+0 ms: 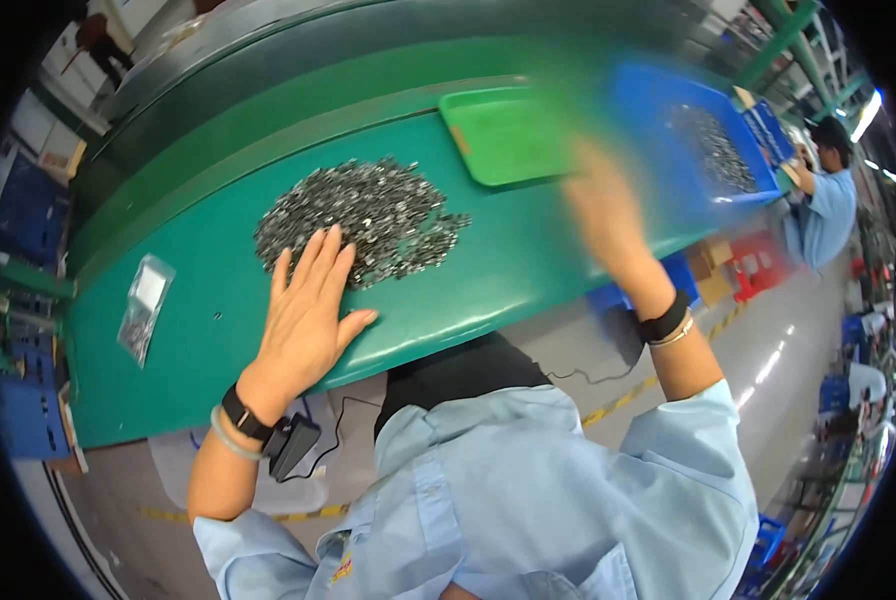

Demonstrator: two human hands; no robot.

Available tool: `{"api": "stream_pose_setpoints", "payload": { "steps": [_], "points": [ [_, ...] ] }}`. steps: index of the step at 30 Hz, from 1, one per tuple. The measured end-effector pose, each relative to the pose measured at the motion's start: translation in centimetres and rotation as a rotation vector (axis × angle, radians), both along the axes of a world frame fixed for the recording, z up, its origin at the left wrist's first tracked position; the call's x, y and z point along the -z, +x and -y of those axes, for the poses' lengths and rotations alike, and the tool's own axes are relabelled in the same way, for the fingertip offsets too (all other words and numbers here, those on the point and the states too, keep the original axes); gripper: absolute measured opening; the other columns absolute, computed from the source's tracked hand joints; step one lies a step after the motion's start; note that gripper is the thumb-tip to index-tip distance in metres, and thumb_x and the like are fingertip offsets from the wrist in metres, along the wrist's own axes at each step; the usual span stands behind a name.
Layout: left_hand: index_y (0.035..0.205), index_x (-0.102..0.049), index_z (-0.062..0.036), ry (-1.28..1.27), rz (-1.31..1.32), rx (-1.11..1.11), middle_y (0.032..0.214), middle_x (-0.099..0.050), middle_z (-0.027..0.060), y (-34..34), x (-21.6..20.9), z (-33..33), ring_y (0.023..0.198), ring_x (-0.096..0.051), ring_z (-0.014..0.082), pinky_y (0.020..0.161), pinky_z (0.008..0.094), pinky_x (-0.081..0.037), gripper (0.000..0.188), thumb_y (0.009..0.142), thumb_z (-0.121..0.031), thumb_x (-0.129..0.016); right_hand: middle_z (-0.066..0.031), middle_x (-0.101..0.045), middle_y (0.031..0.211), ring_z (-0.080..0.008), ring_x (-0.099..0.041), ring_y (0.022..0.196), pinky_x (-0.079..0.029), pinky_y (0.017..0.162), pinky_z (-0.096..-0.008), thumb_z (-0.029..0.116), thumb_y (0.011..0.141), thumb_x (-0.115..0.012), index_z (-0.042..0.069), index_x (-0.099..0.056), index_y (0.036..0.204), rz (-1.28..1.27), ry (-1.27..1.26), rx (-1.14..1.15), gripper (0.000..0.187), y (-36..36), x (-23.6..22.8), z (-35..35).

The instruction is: The person pours small metal components from a green tray into a blue bin, empties a plastic bag of components onto the table, and then sorts through the pile by hand, picking up individual pieces and placing them into the green tray.

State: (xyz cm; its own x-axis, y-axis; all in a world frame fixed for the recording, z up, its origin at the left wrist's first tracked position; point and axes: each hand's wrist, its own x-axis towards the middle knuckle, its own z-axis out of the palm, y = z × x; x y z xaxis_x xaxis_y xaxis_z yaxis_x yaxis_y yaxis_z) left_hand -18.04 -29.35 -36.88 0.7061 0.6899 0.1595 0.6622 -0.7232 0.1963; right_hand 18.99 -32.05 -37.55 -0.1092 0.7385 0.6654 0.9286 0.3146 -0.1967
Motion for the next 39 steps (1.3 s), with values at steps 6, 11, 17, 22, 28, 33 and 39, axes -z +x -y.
{"api": "stream_pose_setpoints", "payload": {
  "steps": [6,11,17,22,28,33,39],
  "points": [
    [0.136,-0.038,0.0008,0.002,0.014,0.009,0.146,-0.031,0.0197,2.4,1.2,-2.3,0.136,-0.027,0.0330,0.110,0.0514,-0.018,0.070,0.083,-0.039,-0.062,-0.0207,-0.040,0.139,-0.0332,-0.035,0.131,-0.031,0.107,-0.0425,0.024,0.088,-0.058,-0.003,-0.043,0.131,0.132,-0.309,-0.479,0.053,-12.5,0.5,-5.8],
    [0.136,-0.039,-0.0001,0.015,0.087,-0.020,0.146,-0.030,0.0195,4.8,2.1,-4.3,0.136,-0.027,0.0329,0.109,0.0529,-0.018,0.071,0.083,-0.042,-0.060,-0.0211,-0.040,0.138,-0.0333,-0.034,0.132,-0.029,0.107,-0.0451,0.028,0.087,-0.060,-0.005,-0.043,0.130,0.160,-0.383,-0.513,0.057,-12.3,2.2,-7.1],
    [0.135,-0.041,-0.0027,-0.009,-0.043,0.062,0.145,-0.032,0.0184,5.5,0.6,-2.6,0.136,-0.027,0.0327,0.108,0.0560,-0.018,0.073,0.080,-0.047,-0.062,-0.0198,-0.041,0.138,-0.0321,-0.035,0.131,-0.030,0.106,-0.0462,0.031,0.085,-0.061,-0.001,-0.045,0.130,0.247,-0.394,-0.425,0.057,-8.0,-1.2,-4.8],
    [0.134,-0.043,-0.0058,-0.008,-0.051,0.112,0.145,-0.033,0.0168,6.5,-0.1,-1.9,0.135,-0.028,0.0313,0.107,0.0561,-0.019,0.072,0.078,-0.048,-0.063,-0.0140,-0.054,0.118,-0.0292,-0.050,0.113,-0.039,0.095,-0.0432,0.025,0.080,-0.062,0.005,-0.053,0.119,0.415,-0.295,-0.128,0.044,-2.2,-1.7,-5.1],
    [0.133,-0.045,-0.0090,-0.019,-0.028,0.212,0.145,-0.033,0.0149,7.7,0.3,-2.0,0.134,-0.031,0.0311,0.107,0.0556,-0.019,0.073,0.074,-0.046,-0.068,-0.0051,-0.054,0.085,-0.0238,-0.055,0.084,-0.043,0.074,-0.0386,0.015,0.072,-0.058,0.009,-0.058,0.098,0.591,-0.413,-0.122,0.026,-0.8,-1.9,-5.3],
    [0.132,-0.046,-0.0109,-0.027,-0.056,0.213,0.144,-0.035,0.0128,7.7,0.5,-2.0,0.133,-0.033,0.0297,0.107,0.0554,-0.020,0.073,0.072,-0.047,-0.068,-0.0045,-0.053,0.082,-0.0224,-0.055,0.082,-0.043,0.070,-0.0355,0.012,0.072,-0.056,0.010,-0.059,0.095,0.580,-0.332,-0.096,0.023,-0.7,-3.0,-7.8],
    [0.133,-0.044,-0.0092,-0.067,-0.069,0.211,0.145,-0.034,0.0135,7.5,0.4,-2.1,0.133,-0.032,0.0296,0.108,0.0549,-0.020,0.076,0.071,-0.045,-0.069,-0.0065,-0.055,0.089,-0.0248,-0.055,0.086,-0.045,0.075,-0.0378,0.015,0.077,-0.058,0.007,-0.058,0.103,0.600,-0.387,-0.144,0.027,-0.9,-1.2,-12.0]
  ]
}}
